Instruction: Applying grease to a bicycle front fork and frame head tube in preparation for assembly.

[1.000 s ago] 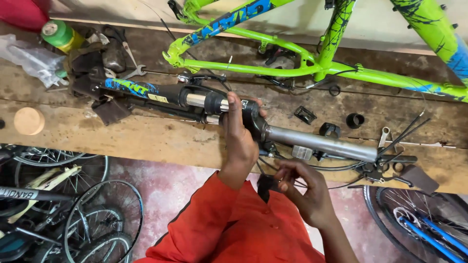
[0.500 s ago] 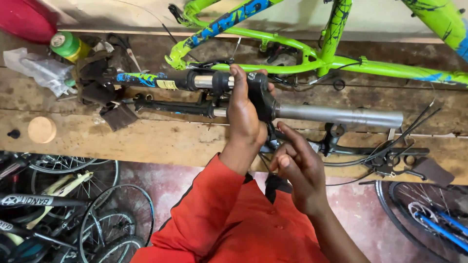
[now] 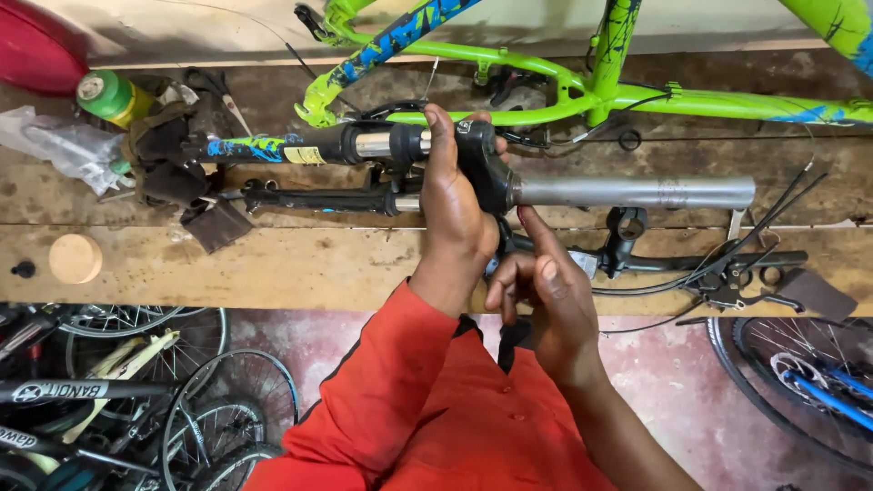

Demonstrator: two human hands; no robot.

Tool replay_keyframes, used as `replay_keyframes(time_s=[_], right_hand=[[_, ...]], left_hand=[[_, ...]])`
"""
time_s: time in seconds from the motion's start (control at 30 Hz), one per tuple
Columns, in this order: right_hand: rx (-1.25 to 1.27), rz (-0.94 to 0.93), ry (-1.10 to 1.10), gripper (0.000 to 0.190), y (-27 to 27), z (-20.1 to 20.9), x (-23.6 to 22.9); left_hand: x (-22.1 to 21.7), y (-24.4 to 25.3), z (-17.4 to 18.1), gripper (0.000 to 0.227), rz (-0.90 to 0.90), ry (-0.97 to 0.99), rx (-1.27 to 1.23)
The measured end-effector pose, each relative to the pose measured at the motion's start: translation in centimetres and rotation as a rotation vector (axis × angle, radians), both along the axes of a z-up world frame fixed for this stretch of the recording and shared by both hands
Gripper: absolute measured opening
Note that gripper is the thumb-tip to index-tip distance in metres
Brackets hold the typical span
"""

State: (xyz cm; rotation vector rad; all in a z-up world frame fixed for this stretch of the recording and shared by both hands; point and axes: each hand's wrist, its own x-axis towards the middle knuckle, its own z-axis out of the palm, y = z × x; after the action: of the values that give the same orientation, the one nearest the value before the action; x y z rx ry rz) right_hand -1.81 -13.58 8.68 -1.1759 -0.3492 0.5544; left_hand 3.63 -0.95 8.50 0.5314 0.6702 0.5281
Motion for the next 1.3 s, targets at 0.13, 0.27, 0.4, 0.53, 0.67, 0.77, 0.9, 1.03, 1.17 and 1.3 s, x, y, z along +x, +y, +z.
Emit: replay_keyframes(time_s=[0.13,0.27,0.4,0.53,0.67,0.77,0.9,1.03,1.17,1.3], right_hand=[[0.023,0.038,0.079,0.082,0.0,-0.5,0.2],[0.113,0.062,0.211,0.090,0.3,0.5,0.2],[0.179,0.064,0.301,0.097,0.6,1.5,0.4],[0.207,0.085,0.362,0.105,0.6,2.3,0.8],[0.239,0.096,0.414,0.110,-0.1,3.9,1.1],[0.154,0.121,0.494,0.100,-1.0,6.5,1.0],[0.034,0.233,0.298,0.096,-4.7,3.6,0.3],[-0.317,0.080,0.131,0.043,-7.3,-1.0,0.3],[-0.190,-0.096,0.147,0.034,-6.3,-3.3,1.6],[-0.132,0.013,-0.102,0.074,-3.9,-3.8,3.2]], left_hand=[[-0.3,-0.5,-0.1,0.060,0.035,-0.003,0.000],[-0.4,-1.1,-1.0,0.058,0.058,-0.012,-0.001],[-0.4,-1.2,-2.4,0.046,0.090,-0.095,-0.037],[-0.4,-1.7,-3.2,0.041,0.111,-0.105,-0.052],[-0.9,-2.1,-3.5,0.037,0.145,-0.102,-0.070],[-1.4,-2.0,-3.8,0.041,0.101,-0.172,-0.054],[-2.3,-1.9,-4.4,0.038,0.119,-0.178,-0.145],[-3.4,-1.8,-3.5,0.036,0.152,-0.190,-0.162],[-4.8,-1.6,-1.2,0.030,0.199,-0.256,-0.119],[-6.2,-1.5,0.1,0.038,0.090,-0.347,-0.048]])
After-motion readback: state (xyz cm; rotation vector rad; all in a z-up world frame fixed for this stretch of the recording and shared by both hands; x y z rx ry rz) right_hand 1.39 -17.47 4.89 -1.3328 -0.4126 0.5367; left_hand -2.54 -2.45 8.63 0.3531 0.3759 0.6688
